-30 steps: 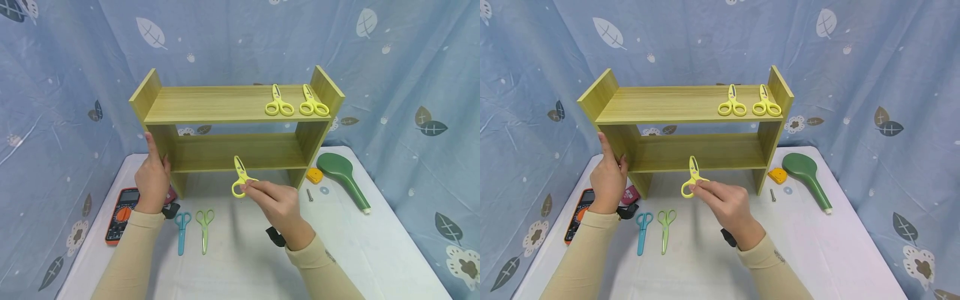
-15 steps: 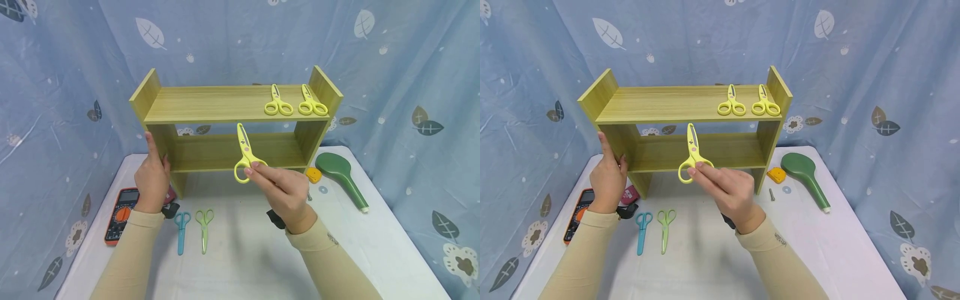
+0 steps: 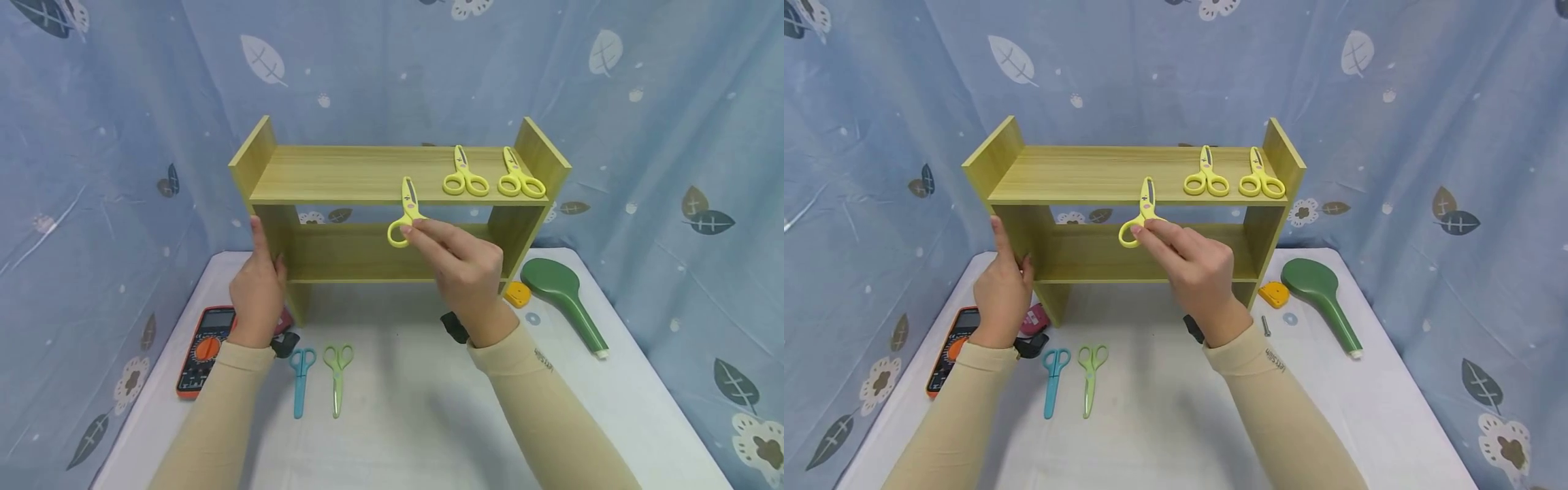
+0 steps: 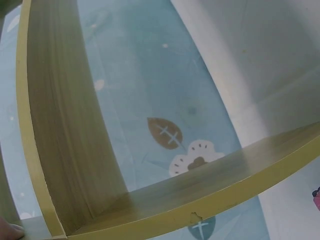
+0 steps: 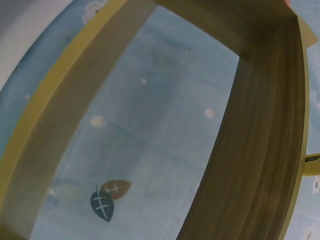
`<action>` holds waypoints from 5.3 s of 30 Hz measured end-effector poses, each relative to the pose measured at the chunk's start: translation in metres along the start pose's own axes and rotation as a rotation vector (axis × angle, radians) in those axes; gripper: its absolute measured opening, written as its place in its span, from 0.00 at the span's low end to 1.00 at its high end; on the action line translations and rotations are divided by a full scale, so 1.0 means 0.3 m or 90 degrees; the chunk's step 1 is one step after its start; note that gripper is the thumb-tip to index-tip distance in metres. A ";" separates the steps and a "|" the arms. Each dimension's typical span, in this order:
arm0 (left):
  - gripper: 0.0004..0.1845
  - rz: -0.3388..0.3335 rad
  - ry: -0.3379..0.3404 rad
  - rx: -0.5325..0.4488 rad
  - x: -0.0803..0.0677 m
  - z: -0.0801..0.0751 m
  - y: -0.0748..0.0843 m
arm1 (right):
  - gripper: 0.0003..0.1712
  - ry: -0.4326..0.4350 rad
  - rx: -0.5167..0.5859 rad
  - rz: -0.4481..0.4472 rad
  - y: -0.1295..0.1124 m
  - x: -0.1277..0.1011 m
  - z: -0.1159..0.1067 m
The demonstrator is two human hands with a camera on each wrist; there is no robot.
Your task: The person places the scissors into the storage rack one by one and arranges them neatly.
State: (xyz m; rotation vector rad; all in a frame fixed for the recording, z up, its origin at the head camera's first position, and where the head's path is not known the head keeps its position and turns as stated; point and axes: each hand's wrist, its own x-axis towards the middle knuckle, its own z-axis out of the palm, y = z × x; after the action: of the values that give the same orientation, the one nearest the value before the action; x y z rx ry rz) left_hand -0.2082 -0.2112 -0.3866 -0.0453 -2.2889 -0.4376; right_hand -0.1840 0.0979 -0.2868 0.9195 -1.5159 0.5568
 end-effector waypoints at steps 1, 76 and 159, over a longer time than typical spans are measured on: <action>0.54 0.003 0.002 -0.001 0.001 0.000 0.002 | 0.12 -0.006 -0.005 0.004 0.005 0.002 0.002; 0.55 0.011 0.004 -0.004 -0.002 0.008 -0.002 | 0.11 -0.346 -0.039 0.205 -0.149 -0.192 0.160; 0.55 0.013 0.003 0.007 -0.002 -0.001 0.009 | 0.16 -0.754 0.250 0.774 -0.339 -0.545 0.381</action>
State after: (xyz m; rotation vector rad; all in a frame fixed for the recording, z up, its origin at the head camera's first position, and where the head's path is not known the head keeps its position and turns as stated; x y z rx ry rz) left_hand -0.2071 -0.2087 -0.3860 -0.0609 -2.2836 -0.4140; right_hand -0.1748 -0.0125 -0.4814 0.4694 -3.1434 1.3262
